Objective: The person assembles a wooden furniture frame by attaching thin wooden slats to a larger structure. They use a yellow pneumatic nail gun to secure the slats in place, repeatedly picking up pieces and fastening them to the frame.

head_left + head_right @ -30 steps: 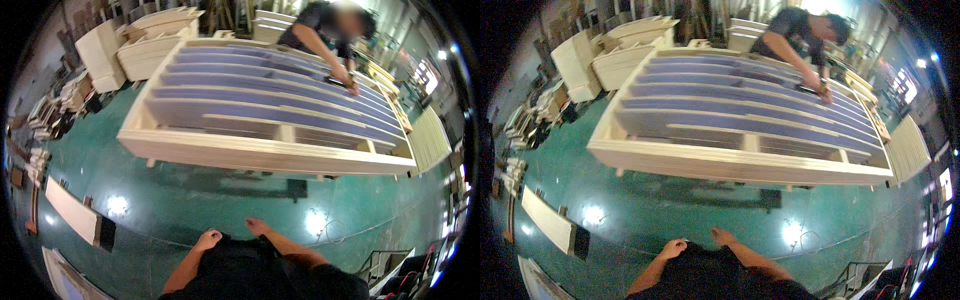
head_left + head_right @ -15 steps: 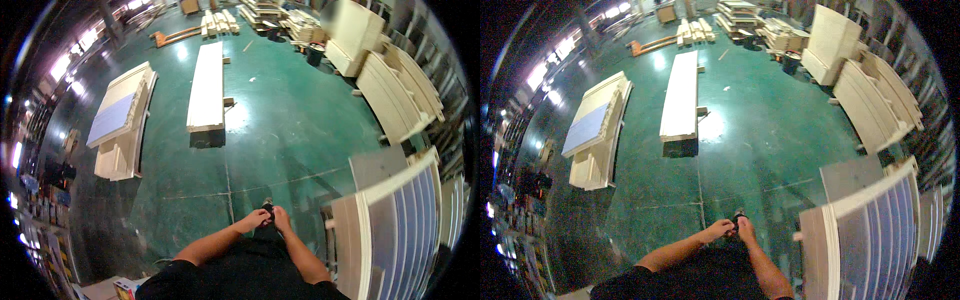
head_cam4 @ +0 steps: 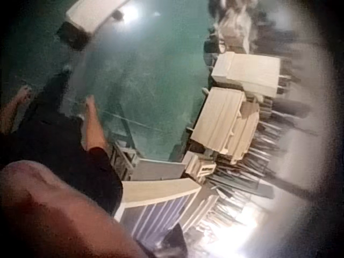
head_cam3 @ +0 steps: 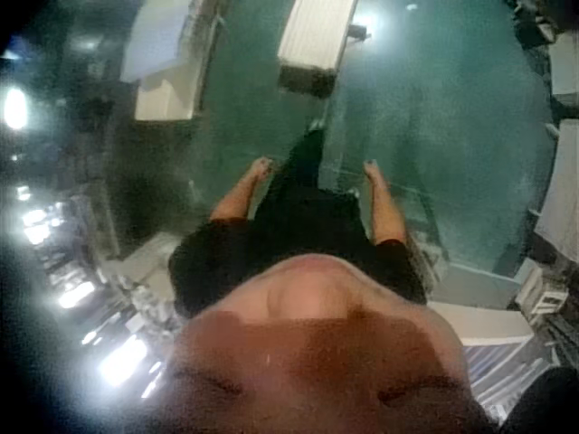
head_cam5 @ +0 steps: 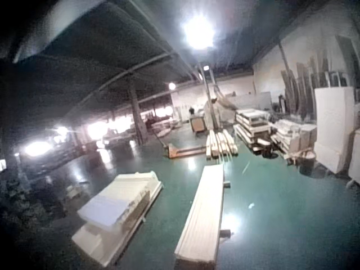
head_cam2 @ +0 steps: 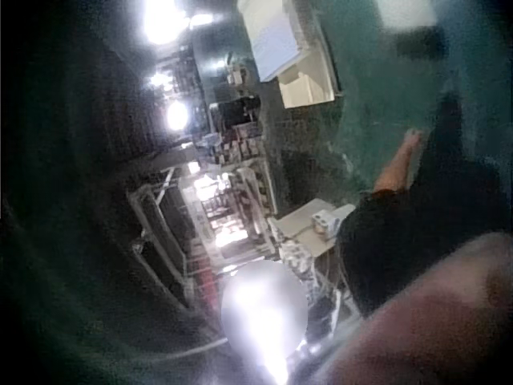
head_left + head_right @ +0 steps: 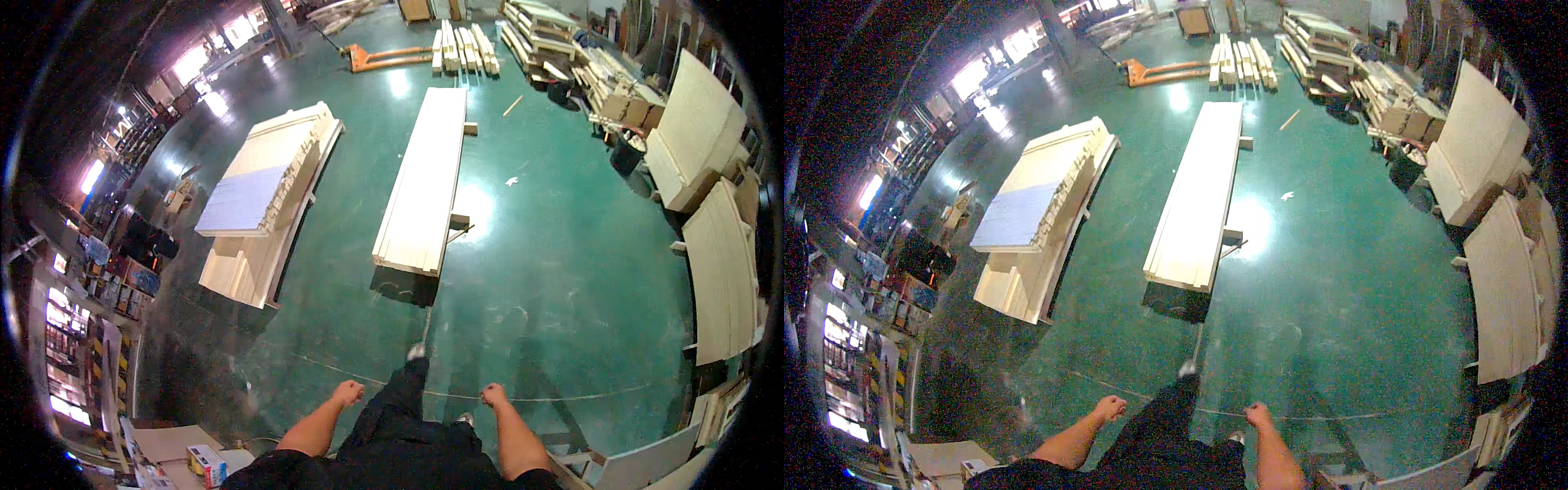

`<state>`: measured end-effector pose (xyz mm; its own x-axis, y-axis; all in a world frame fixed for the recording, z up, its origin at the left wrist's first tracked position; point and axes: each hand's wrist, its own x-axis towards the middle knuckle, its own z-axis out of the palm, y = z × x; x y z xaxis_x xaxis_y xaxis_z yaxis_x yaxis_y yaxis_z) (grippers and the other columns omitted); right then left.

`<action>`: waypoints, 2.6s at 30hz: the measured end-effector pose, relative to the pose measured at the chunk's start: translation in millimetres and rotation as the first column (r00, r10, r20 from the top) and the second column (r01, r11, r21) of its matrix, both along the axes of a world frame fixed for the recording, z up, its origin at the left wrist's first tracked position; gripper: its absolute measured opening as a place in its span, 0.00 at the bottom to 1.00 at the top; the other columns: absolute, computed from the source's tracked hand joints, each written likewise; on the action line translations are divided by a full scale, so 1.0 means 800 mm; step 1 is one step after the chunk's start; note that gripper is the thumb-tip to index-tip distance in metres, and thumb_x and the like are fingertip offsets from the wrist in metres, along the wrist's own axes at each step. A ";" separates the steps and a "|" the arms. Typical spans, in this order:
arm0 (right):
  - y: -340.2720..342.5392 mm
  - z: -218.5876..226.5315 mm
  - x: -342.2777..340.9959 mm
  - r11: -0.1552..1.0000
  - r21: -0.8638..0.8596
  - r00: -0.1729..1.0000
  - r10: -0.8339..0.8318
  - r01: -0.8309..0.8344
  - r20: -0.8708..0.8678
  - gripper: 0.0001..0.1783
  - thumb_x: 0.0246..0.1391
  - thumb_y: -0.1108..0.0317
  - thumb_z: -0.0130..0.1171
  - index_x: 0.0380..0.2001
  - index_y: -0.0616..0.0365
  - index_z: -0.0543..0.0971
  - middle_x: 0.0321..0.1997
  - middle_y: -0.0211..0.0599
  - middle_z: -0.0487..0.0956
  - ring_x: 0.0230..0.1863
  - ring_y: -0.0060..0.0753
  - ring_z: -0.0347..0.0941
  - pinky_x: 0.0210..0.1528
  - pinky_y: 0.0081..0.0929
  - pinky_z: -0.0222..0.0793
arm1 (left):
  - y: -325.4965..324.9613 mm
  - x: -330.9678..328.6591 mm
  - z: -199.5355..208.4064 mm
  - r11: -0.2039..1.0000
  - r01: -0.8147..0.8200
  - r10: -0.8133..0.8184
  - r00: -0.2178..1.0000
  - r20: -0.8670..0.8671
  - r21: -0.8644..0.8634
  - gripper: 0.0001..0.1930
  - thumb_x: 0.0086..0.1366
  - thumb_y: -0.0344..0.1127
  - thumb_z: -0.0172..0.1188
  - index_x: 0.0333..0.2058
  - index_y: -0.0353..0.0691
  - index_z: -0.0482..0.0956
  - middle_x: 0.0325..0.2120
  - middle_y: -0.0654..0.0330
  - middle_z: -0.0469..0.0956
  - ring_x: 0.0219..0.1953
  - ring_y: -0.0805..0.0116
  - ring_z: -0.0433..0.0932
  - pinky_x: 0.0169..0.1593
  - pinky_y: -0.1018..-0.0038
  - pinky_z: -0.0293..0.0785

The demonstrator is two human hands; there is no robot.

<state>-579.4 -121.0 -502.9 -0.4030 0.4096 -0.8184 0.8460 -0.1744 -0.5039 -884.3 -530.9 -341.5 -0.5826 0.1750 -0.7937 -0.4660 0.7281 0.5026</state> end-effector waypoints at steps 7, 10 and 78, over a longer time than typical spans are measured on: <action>0.061 -0.083 -0.320 0.991 0.135 0.997 0.014 -0.003 -0.080 0.31 0.47 0.60 0.71 0.53 0.59 0.75 0.35 0.41 0.83 0.33 0.36 0.79 0.35 0.35 0.75 | 0.069 -0.231 -0.117 0.930 0.308 -0.313 0.950 0.009 -0.200 0.16 0.72 0.47 0.53 0.39 0.39 0.80 0.32 0.58 0.79 0.37 0.65 0.77 0.44 0.64 0.73; 0.100 -0.115 -0.469 0.971 -0.219 0.992 -0.115 0.100 -0.054 0.44 0.48 0.57 0.73 0.64 0.64 0.67 0.54 0.52 0.79 0.54 0.41 0.76 0.56 0.39 0.72 | 0.153 -0.358 -0.090 0.983 0.120 -0.105 0.988 0.111 -0.142 0.17 0.73 0.48 0.52 0.40 0.39 0.79 0.34 0.59 0.79 0.38 0.64 0.77 0.45 0.63 0.73; -0.108 0.361 -0.562 0.965 0.170 0.927 -0.242 0.200 0.285 0.56 0.40 0.50 0.72 0.73 0.34 0.56 0.64 0.47 0.69 0.65 0.56 0.66 0.59 0.59 0.65 | 0.692 -0.598 -0.119 0.780 -0.203 -0.246 0.770 0.589 0.592 0.38 0.66 0.64 0.50 0.64 0.43 0.67 0.65 0.55 0.65 0.63 0.49 0.67 0.64 0.50 0.65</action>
<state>-1029.1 -207.7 -214.3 -0.0330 0.5753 -0.8173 0.9092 -0.3223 -0.2636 -1363.1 22.5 -437.1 -0.0035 0.7367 -0.6762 -0.8110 0.3935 0.4329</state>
